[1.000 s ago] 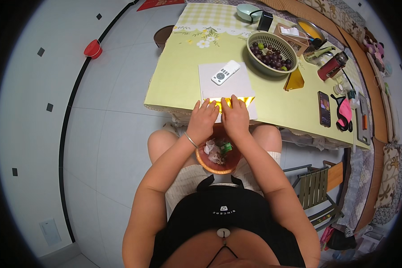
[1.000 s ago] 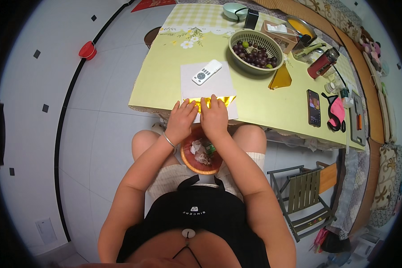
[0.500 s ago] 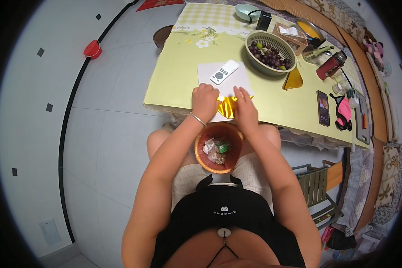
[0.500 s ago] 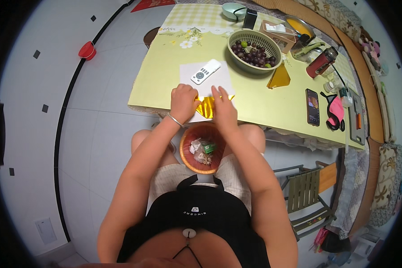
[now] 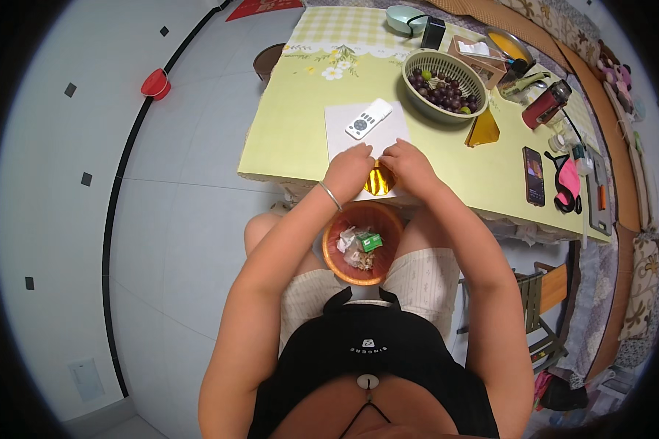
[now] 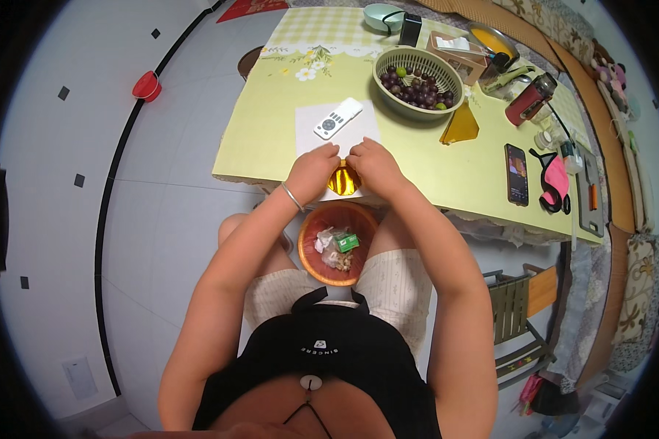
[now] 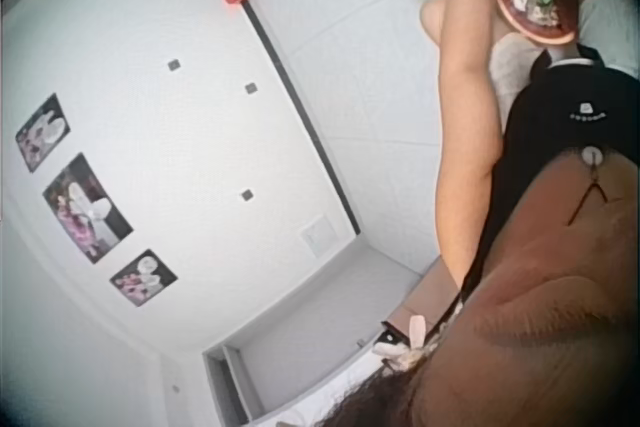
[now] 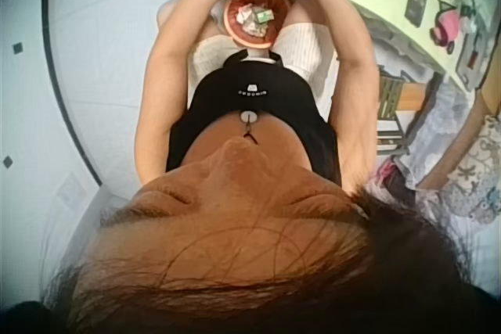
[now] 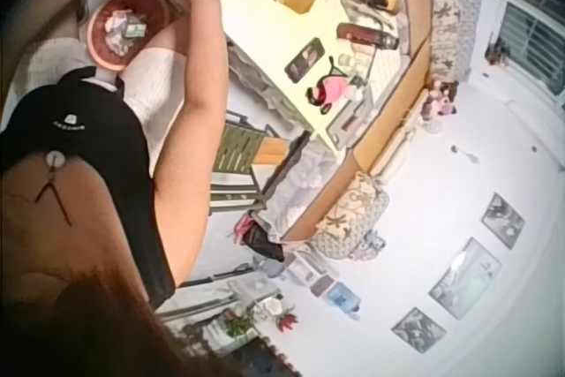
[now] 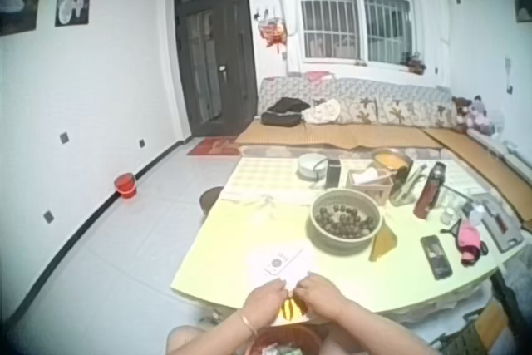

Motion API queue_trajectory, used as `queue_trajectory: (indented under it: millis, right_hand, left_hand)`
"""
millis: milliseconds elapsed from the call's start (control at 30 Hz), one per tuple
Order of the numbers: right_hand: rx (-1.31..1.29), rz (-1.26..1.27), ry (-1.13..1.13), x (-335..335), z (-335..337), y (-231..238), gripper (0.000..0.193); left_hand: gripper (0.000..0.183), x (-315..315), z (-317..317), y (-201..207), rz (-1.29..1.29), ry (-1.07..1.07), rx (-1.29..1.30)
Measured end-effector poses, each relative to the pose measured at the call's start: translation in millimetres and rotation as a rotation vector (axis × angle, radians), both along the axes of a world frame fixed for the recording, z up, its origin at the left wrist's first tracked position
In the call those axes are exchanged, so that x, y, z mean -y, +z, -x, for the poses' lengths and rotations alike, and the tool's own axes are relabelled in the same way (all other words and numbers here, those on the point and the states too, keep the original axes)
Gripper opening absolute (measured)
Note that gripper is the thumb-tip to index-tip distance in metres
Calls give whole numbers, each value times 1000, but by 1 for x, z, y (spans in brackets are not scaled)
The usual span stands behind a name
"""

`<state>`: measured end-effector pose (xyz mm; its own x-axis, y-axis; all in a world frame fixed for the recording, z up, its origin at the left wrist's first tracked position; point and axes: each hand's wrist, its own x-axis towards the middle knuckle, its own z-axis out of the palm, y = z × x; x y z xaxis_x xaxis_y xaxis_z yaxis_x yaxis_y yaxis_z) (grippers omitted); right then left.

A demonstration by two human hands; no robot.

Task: The person folds a gold-colored sheet of paper into a triangular shape on a white paper base. They repeatedly fold, unfold, and refold the sheet, adjusting the creases and shape throughout the clip.

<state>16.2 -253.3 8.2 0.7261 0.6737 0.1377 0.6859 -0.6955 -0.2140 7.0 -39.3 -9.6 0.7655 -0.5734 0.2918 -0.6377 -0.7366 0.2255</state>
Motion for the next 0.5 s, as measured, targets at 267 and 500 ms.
queue_trajectory:
  millis: [267,500]
  right_hand:
    - [-9,-248,-84,15,24,-45,47]
    - [-25,-148,-141,12,33,-40,58]
  left_hand:
    - [58,-11,35,-20,8,-20,22]
    - [85,-10,45,-1,-190,-62,-47]
